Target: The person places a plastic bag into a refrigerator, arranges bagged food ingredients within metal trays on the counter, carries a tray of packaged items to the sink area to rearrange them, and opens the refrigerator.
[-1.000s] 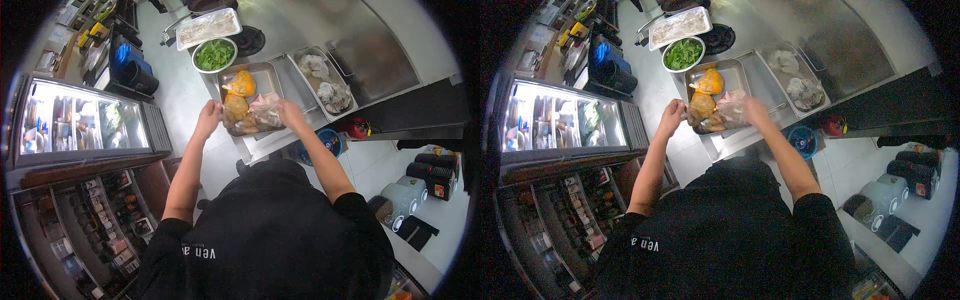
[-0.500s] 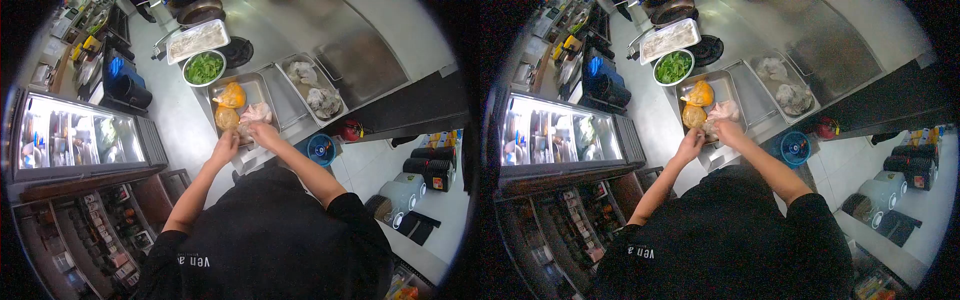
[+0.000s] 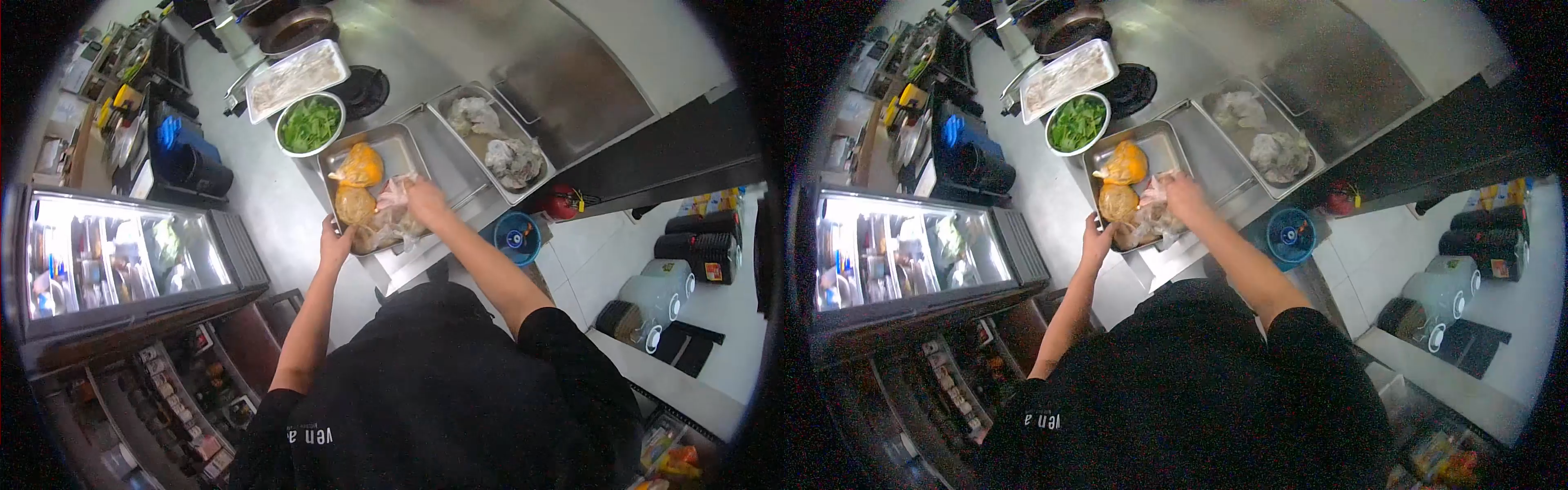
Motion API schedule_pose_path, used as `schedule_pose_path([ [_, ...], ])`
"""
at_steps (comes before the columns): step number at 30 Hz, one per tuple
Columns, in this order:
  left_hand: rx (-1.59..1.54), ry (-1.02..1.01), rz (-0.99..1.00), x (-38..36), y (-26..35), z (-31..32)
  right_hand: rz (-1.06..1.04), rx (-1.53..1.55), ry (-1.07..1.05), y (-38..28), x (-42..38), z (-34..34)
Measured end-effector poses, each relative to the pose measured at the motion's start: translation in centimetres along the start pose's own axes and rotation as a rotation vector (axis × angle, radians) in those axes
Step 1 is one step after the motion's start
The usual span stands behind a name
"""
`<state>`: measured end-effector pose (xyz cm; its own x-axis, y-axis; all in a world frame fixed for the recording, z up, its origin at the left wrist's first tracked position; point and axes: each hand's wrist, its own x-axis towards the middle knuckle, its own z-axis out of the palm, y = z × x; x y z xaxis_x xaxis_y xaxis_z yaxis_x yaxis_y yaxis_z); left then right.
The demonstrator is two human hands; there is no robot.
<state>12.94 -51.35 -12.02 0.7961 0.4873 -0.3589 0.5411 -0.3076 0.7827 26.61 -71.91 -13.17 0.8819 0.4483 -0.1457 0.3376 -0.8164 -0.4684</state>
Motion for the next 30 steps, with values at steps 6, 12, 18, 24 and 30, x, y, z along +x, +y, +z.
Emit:
schedule_pose_path([
  [6,-0.409,-0.11,-0.14,1.5,-0.6,1.7,-0.144,-0.081,-0.024,-0.7,-2.2,-2.9],
  [12,-0.753,-0.235,-0.219,1.3,-0.1,1.4,-0.142,-0.063,0.032,-1.4,-4.5,-1.9],
  [18,-0.931,-0.212,-0.271,2.3,-0.9,1.8,-0.152,-0.027,0.003,-1.6,-3.3,-4.9],
  [24,-0.975,-0.219,-0.216,0.1,0.4,1.0,-0.331,-0.004,0.164,-3.5,-0.5,-3.7],
  [30,-1.007,-0.248,-0.256,-2.9,3.1,-0.9,-0.2,-0.069,-0.045,-6.6,-3.2,-5.3],
])
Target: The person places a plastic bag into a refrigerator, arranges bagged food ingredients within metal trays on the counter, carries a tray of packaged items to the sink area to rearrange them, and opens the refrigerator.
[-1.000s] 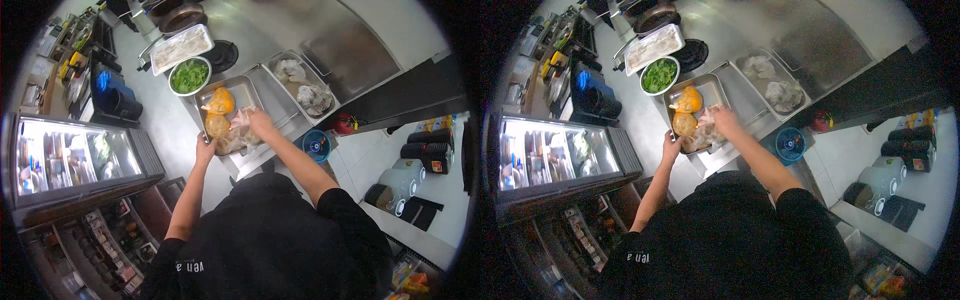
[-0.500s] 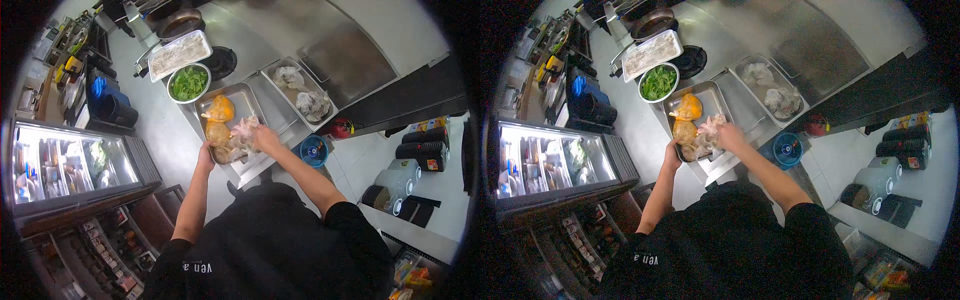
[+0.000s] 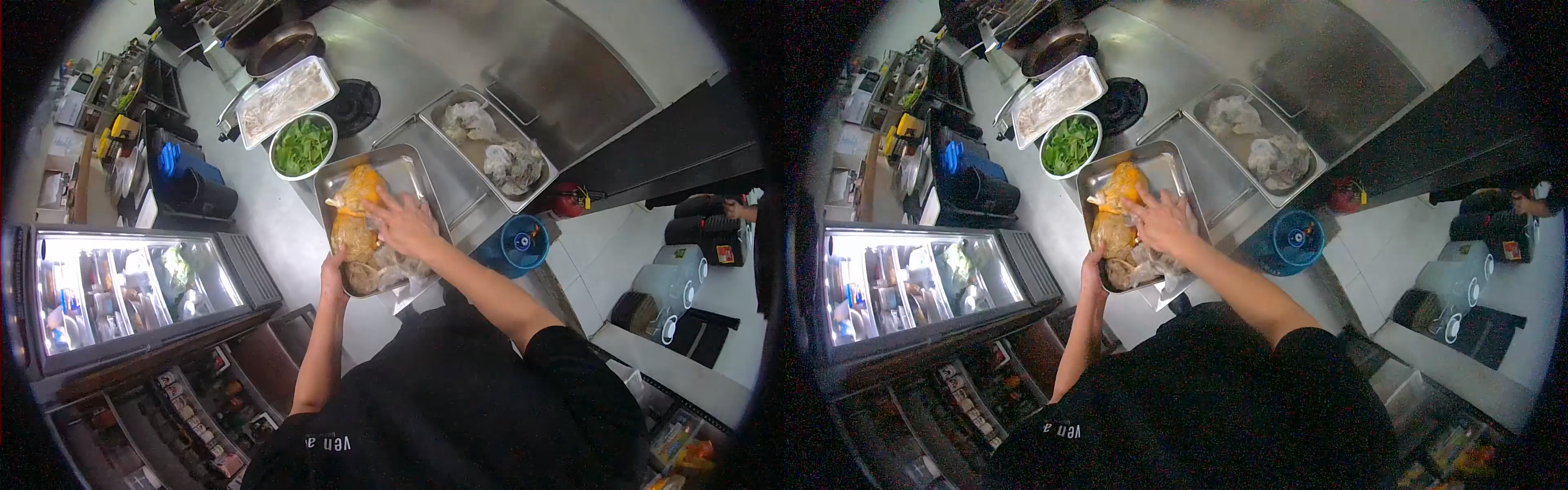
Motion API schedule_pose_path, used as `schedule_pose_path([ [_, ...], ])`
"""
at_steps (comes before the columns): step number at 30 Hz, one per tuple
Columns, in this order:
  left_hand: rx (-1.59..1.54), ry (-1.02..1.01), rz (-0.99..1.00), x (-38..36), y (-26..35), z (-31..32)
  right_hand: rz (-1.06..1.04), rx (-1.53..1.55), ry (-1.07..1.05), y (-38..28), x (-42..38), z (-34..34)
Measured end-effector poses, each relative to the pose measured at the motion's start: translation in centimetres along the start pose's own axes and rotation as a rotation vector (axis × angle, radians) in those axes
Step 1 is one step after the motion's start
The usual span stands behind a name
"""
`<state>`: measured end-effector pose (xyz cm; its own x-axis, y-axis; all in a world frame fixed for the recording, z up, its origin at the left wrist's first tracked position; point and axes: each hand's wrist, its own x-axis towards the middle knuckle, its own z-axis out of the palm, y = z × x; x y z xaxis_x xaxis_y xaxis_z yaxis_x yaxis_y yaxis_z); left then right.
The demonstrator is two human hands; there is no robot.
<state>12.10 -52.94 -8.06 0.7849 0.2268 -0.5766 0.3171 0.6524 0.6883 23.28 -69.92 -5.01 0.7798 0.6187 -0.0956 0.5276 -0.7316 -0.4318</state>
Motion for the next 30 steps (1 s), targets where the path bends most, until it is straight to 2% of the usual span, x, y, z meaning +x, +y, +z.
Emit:
schedule_pose_path([
  [6,0.082,-0.053,0.021,-0.8,3.6,4.5,0.062,0.054,0.009,0.4,-0.3,-2.9],
  [10,0.258,-0.012,-0.02,-0.8,7.5,9.3,0.128,0.195,-0.006,0.8,0.0,-6.7],
  [12,0.287,-0.1,0.045,-0.5,8.4,11.4,0.142,0.249,-0.008,1.5,-0.1,-8.5],
  [17,0.448,-0.074,0.061,-0.6,10.3,17.0,0.177,0.333,-0.003,4.0,0.0,-10.5],
  [22,0.437,-0.089,0.017,1.1,10.6,19.5,0.172,0.425,0.009,6.4,0.9,-11.1],
  [25,0.503,-0.058,0.085,1.6,10.4,20.7,0.168,0.506,0.02,7.3,1.3,-11.0],
  [27,0.508,-0.166,0.1,1.7,10.6,21.4,0.174,0.533,0.033,7.6,1.3,-11.3],
  [30,0.585,-0.157,0.078,1.7,11.4,22.5,0.175,0.586,0.059,7.9,1.5,-11.5],
])
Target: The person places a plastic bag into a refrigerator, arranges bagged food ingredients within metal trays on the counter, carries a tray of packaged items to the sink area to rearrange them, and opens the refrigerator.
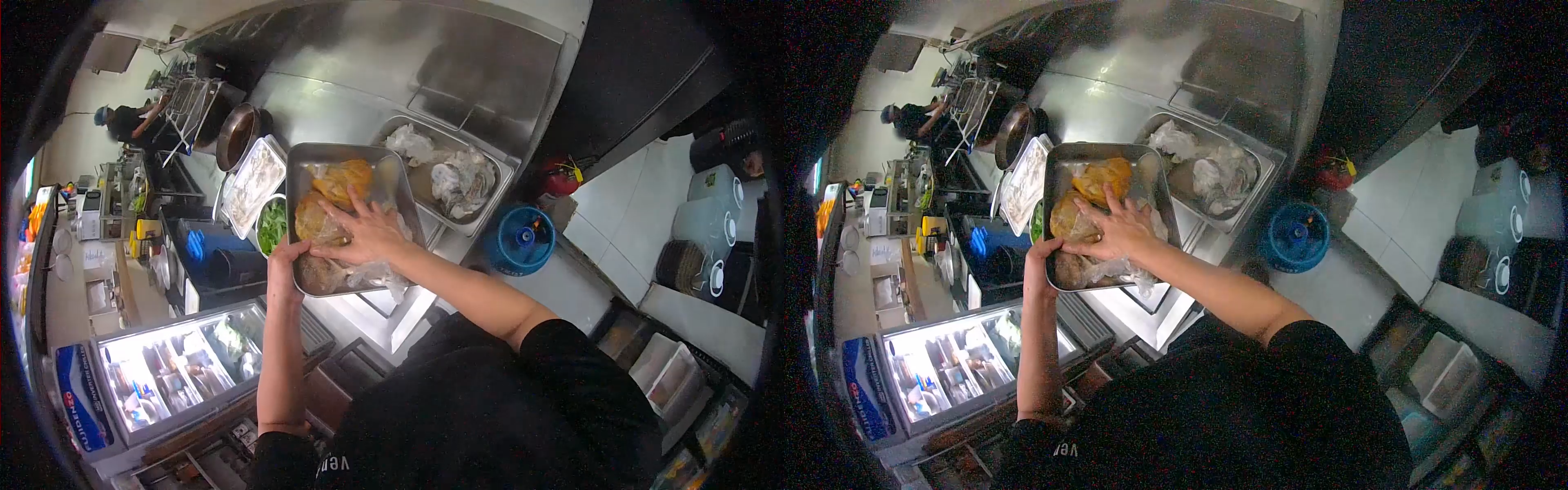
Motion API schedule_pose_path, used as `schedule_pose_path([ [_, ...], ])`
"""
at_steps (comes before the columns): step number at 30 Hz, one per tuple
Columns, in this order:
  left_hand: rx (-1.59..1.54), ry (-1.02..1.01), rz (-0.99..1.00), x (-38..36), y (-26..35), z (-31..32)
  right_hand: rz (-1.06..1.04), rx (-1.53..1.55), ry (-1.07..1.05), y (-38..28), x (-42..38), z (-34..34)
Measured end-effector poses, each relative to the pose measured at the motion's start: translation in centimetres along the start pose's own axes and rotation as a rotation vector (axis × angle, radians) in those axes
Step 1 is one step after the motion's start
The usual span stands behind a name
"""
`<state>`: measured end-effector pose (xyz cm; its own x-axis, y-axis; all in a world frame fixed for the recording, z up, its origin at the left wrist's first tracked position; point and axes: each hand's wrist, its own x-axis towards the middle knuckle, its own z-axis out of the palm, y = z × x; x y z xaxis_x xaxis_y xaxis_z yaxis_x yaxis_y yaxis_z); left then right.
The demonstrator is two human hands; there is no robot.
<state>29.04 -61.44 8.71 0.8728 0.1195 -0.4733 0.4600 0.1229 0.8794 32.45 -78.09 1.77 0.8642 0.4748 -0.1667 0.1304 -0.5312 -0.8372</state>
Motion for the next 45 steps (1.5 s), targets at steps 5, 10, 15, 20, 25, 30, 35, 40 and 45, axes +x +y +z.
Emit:
schedule_pose_path([
  [5,0.035,0.039,0.009,0.3,1.3,1.5,0.016,0.013,-0.035,-0.1,0.1,-1.4],
  [10,0.036,0.057,0.047,0.1,1.2,1.7,-0.029,-0.006,0.003,0.0,-0.2,-1.7],
  [15,0.169,0.053,0.035,-0.5,2.6,2.7,-0.057,0.073,0.016,0.5,0.0,-1.4],
  [20,0.227,0.064,0.047,-0.8,4.3,4.6,-0.031,0.111,0.069,0.5,-0.5,-1.6],
  [25,0.303,0.038,0.036,-1.0,5.5,6.7,0.0,0.2,0.174,0.9,-0.9,-1.1],
  [30,0.408,0.055,0.049,-0.5,5.8,6.8,-0.004,0.283,0.232,0.8,-1.7,-1.3],
  [35,0.466,0.004,0.063,-0.9,6.3,8.0,-0.025,0.326,0.264,1.0,-2.0,-1.1],
  [40,0.543,-0.034,0.115,-1.9,7.0,9.6,-0.068,0.344,0.416,0.9,-2.6,-1.0],
  [45,0.591,0.031,0.133,-2.1,7.0,10.4,-0.033,0.348,0.405,0.6,-2.8,-1.1],
])
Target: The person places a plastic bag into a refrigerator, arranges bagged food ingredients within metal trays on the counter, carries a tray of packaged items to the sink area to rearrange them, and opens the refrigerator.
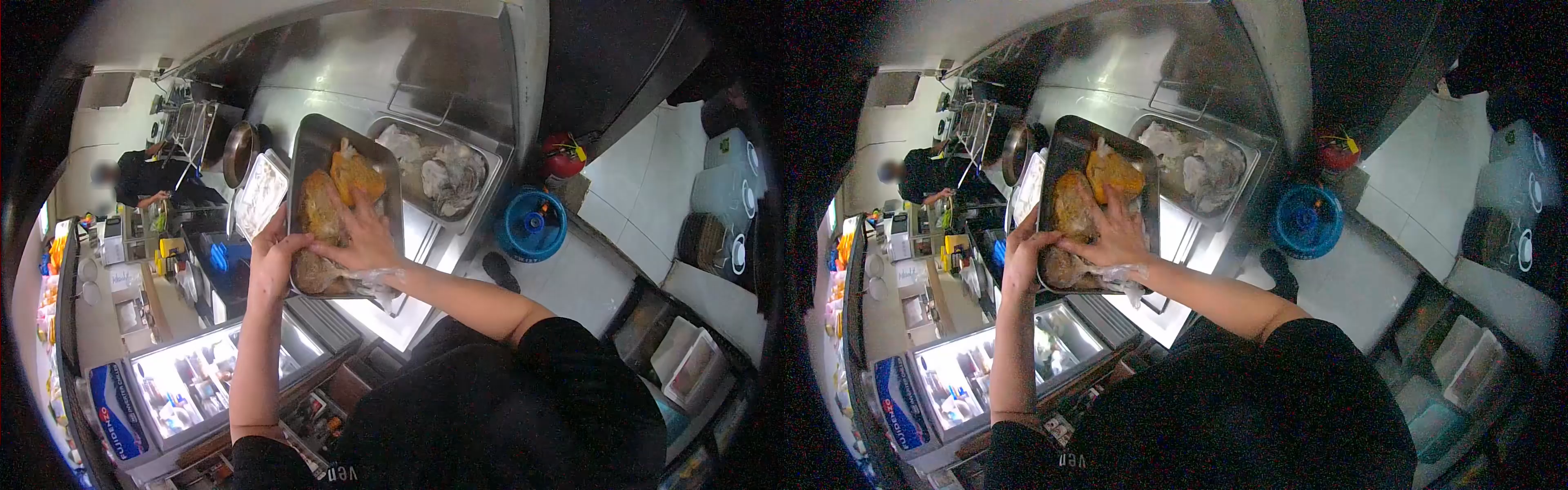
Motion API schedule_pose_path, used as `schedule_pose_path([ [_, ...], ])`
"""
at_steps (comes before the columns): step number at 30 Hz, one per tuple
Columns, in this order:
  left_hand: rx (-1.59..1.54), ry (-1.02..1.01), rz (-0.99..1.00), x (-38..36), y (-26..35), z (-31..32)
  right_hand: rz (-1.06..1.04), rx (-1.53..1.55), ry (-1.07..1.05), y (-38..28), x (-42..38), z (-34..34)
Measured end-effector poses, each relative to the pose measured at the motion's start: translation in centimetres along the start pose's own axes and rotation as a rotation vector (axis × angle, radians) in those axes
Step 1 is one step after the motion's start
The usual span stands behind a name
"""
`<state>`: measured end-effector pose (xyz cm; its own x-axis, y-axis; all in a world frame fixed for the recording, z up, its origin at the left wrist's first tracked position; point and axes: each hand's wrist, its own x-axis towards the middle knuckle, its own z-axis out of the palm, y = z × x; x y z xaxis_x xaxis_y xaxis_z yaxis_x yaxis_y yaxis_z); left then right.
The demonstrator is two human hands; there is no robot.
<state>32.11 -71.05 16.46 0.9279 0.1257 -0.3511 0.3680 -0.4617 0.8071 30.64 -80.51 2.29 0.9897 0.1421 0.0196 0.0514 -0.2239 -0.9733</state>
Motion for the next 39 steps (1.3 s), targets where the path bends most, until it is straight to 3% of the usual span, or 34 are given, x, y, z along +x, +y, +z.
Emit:
schedule_pose_path([
  [6,0.082,-0.062,0.019,-0.1,0.2,0.1,0.014,0.024,0.031,0.4,-0.3,0.5],
  [11,0.185,-0.032,0.117,-0.2,-0.5,-0.2,-0.042,0.039,0.105,0.8,-0.5,1.1],
  [21,0.297,0.041,0.093,-0.9,-1.3,-0.7,-0.06,0.093,0.106,1.2,-1.1,2.3],
  [23,0.38,0.034,0.187,-0.5,-2.4,-1.3,-0.063,0.099,0.107,1.4,-1.0,2.7],
  [27,0.334,0.057,0.163,-1.6,-2.4,-1.3,-0.106,0.043,0.13,1.2,-1.4,2.9],
  [29,0.011,0.036,0.149,-2.4,-3.1,-1.5,-0.113,0.0,0.09,0.4,-1.5,2.5],
  [30,0.003,0.048,0.145,-2.8,-4.3,-2.2,-0.11,-0.12,0.013,-0.3,-1.7,2.3],
  [32,-0.339,0.072,-0.003,-3.4,-9.0,-4.1,-0.123,-0.245,-0.074,-0.8,-1.8,2.7],
  [34,-0.572,0.148,-0.109,-4.1,-16.8,-5.5,-0.18,-0.457,-0.27,-0.5,-2.1,3.8],
  [36,-0.7,0.345,-0.202,-5.2,-25.3,-5.0,-0.204,-0.548,-0.353,0.9,-2.8,5.9],
  [39,-0.936,0.338,-0.363,-6.8,-31.3,-3.2,-0.25,-0.689,-0.481,3.5,-4.8,9.1],
])
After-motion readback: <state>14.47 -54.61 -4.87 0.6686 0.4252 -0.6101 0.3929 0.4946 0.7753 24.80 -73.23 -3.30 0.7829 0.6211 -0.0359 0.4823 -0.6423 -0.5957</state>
